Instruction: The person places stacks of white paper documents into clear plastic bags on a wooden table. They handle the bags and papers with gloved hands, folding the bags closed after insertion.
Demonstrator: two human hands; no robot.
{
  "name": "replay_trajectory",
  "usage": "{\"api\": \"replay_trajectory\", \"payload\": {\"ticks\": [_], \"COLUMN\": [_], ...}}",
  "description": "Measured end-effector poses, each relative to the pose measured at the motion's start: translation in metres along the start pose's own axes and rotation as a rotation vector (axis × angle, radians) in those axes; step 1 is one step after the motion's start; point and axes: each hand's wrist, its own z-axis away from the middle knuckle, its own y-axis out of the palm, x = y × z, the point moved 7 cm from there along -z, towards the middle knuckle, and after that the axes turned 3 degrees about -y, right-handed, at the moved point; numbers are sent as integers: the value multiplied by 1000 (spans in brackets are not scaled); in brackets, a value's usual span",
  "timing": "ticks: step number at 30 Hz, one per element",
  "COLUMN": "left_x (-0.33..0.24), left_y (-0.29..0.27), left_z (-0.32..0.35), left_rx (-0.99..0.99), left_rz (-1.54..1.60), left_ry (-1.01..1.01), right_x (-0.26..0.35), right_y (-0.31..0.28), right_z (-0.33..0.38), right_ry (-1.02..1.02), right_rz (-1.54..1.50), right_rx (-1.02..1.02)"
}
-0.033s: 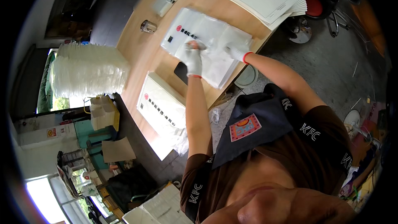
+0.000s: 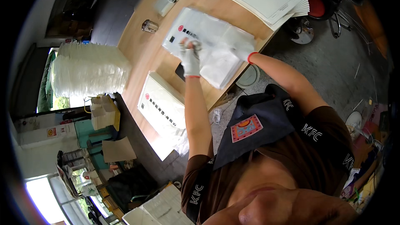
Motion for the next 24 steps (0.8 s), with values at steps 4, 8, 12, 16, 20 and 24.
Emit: {"api": "replay_trajectory", "payload": {"ticks": [4, 8, 12, 16, 20, 24], "left_x": [-42, -27, -41, -5, 18, 44], "left_y": [1, 56, 166, 147, 83, 79], "left_z": [20, 42, 123, 139, 96, 79], "left_rx": [30, 105, 448, 425, 139, 118], "left_rz": [-217, -770, -1105, -970, -923, -639], "left_ry": [32, 115, 447, 248, 227, -83], "right_x": [48, 112, 131, 138, 76, -3], "right_y": [-71, -85, -63, -76, -138, -230], "right_z": [39, 28, 21, 41, 76, 81], "right_ry": [71, -156, -400, -428, -395, -263], "right_rz": [69, -450, -362, -267, 74, 595], "right_rx": [394, 107, -117, 170, 51, -373]}}
